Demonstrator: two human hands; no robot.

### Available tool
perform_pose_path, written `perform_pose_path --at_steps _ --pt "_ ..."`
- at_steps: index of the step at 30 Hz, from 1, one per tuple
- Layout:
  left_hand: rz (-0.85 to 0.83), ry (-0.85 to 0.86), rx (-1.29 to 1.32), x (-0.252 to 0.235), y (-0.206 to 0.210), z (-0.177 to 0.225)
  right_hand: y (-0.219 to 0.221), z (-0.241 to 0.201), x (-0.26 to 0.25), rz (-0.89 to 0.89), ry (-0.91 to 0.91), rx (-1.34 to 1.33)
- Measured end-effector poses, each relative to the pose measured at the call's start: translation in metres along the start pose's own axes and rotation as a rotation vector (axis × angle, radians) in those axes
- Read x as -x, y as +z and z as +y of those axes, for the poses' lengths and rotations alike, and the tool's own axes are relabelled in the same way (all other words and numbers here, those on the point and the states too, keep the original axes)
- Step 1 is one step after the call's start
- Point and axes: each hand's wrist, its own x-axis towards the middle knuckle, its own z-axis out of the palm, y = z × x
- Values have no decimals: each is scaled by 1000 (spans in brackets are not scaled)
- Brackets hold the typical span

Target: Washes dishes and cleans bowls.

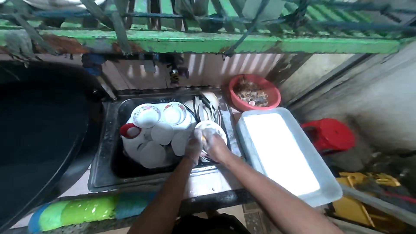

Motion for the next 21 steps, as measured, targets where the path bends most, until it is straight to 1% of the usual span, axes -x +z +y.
perform_pose_path --at_steps 2,3,5,6,7,9,10,12,13,14,15,17,19,21 --pt "22 24 -41 -5 -13 -7 -1 6 9 -111 -74 136" --pt "-2 30 -3 -1 -16 -12 -3 15 9 -118 -70 214" --pt "-105 -16 145 13 -7 -12 -7 30 4 25 23 231" --pt "-152 -55 208 15 1 -9 -9 29 -1 109 104 162" --pt "-193 -80 252 14 7 -6 -10 22 -7 175 194 36" --pt "-268 -91 284 11 8 -4 -6 10 -10 217 316 -264" --pt "-320 -71 309 12 3 -4 -6 7 -9 189 302 -361" --pt "-386 -12 453 14 -9 -1 -14 4 -4 58 158 -422" --pt "-379 5 533 12 -11 -1 -19 2 0 -4 73 -387" --pt "-337 1 601 9 -8 1 -24 0 2 -46 -2 -324" --pt "-281 0 648 5 -2 3 -28 -3 3 -86 -39 -248" --pt "-184 7 619 -1 11 2 -32 -3 5 -120 -23 -177" --pt "-128 20 517 -5 18 2 -39 0 11 -74 35 -254" --pt "-55 19 402 -9 20 4 -57 4 29 83 62 -392"
